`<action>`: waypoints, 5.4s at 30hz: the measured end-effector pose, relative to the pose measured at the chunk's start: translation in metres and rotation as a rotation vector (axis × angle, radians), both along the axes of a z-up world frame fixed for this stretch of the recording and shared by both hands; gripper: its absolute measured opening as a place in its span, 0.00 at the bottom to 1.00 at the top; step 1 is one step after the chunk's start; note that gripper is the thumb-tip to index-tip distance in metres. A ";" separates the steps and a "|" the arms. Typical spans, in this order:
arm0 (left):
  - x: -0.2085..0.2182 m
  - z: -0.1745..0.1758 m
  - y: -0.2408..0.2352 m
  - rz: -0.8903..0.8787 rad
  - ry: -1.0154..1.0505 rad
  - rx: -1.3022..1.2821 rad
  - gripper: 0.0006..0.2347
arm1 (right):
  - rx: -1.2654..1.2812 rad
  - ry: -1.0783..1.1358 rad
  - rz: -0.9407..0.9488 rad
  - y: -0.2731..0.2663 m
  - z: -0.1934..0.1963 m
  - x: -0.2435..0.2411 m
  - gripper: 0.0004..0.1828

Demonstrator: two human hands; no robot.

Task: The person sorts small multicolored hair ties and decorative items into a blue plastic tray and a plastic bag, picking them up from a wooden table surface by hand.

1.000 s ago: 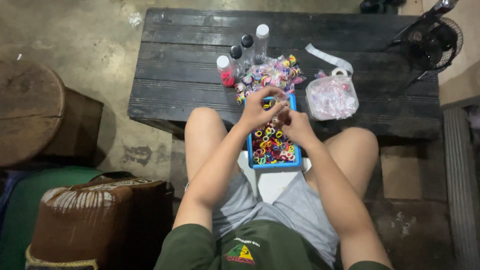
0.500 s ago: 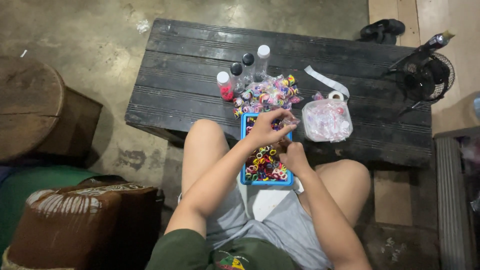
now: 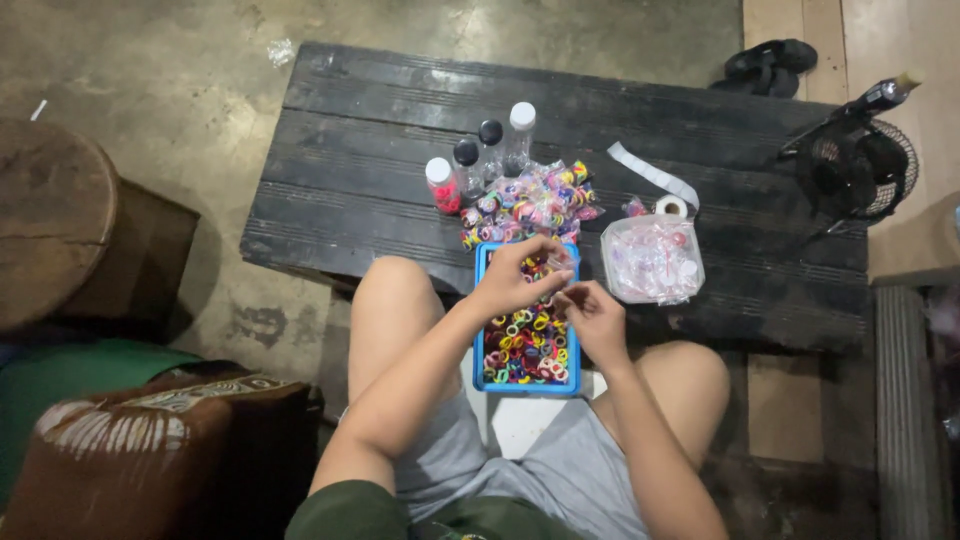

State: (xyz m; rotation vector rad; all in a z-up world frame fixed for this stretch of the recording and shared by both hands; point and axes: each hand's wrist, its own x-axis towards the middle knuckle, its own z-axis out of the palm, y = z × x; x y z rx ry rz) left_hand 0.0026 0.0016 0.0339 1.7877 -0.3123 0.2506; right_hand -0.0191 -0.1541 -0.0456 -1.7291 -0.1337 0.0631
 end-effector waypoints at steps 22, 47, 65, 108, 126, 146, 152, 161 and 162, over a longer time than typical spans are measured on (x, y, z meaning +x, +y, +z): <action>-0.044 0.015 0.008 -0.062 -0.113 -0.094 0.10 | -0.188 -0.358 -0.128 0.010 0.128 -0.030 0.06; -0.158 0.032 0.010 -0.005 -0.159 -0.029 0.12 | -0.460 -0.754 -0.035 0.030 0.167 -0.141 0.07; -0.142 -0.047 0.030 0.200 -0.167 -0.044 0.10 | -0.490 -0.388 -0.026 0.010 0.025 -0.108 0.11; -0.132 -0.092 0.033 0.236 -0.051 0.227 0.10 | -0.352 -0.234 -0.083 0.036 -0.014 -0.114 0.04; -0.138 -0.077 0.010 0.330 -0.430 0.294 0.09 | 0.127 -0.239 -0.304 0.039 -0.005 -0.109 0.08; -0.146 -0.086 0.013 0.102 -0.428 0.230 0.12 | -0.207 -0.733 -0.309 0.044 0.032 -0.121 0.08; -0.146 -0.081 0.014 0.103 -0.433 0.204 0.14 | -0.236 -0.835 -0.259 0.046 0.036 -0.122 0.07; -0.145 -0.080 0.018 0.143 -0.430 0.209 0.13 | -0.365 -0.913 -0.187 0.046 0.018 -0.113 0.06; -0.147 -0.081 0.017 0.139 -0.430 0.198 0.14 | -0.382 -0.915 -0.167 0.046 0.015 -0.114 0.09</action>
